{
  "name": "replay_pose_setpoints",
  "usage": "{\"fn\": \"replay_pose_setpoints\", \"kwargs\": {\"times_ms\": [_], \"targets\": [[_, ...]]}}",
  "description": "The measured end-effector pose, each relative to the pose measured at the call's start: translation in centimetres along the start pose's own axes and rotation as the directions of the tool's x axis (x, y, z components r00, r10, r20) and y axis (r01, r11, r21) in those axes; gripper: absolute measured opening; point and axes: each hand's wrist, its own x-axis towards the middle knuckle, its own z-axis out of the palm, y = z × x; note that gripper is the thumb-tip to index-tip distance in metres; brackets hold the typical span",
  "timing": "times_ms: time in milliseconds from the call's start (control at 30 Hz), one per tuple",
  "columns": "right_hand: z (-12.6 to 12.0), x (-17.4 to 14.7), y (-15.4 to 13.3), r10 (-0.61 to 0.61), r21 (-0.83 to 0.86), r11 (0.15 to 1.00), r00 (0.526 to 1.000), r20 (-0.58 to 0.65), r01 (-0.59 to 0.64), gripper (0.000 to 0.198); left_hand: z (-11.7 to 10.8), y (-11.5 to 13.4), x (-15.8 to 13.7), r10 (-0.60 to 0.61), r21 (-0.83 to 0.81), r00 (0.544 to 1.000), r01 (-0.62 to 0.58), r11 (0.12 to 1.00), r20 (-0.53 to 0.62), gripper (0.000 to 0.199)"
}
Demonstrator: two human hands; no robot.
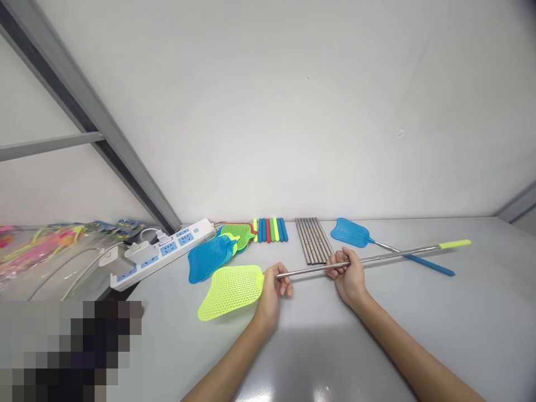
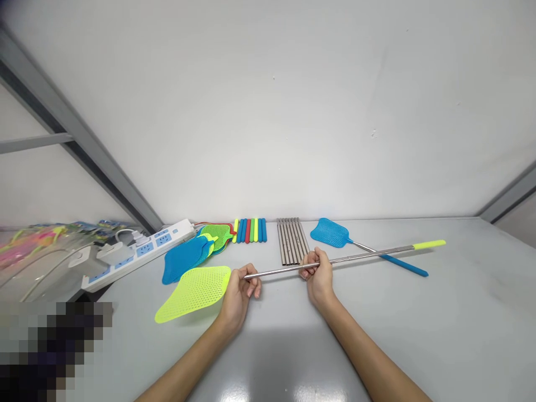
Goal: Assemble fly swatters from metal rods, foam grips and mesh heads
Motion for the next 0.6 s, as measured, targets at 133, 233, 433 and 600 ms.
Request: {"fn": "replay_pose_setpoints", "kwargs": {"times_ms": [133,233,433,600], "targets": [[0.18,-0.16,0.03,-0.039,-0.019,0.999,0.999,-0.016,0.039,0.038,-0.22,0.13,0.36,-0.036,-0.018,0.994,0.038,0.999,0.101,0.026],[0.33,-0.20,0.18,-0.051,-0.032,0.998,0.999,-0.003,0.051,0.038,-0.41,0.22,0.54,-0.046,-0.029,0.989,0.050,0.998,0.138,0.028],[0.35,-0.32,0.35,-0.064,-0.085,0.994,0.998,0.026,0.066,0.041,-0.49,0.00,0.57,-0.025,-0.060,0.992,0.033,0.998,0.127,0.034],[0.33,-0.42,0.32,-0.060,-0.127,0.990,0.998,0.032,0.063,0.042,-0.42,-0.07,0.71,-0.014,-0.089,0.995,0.022,0.996,0.094,0.044]]}}
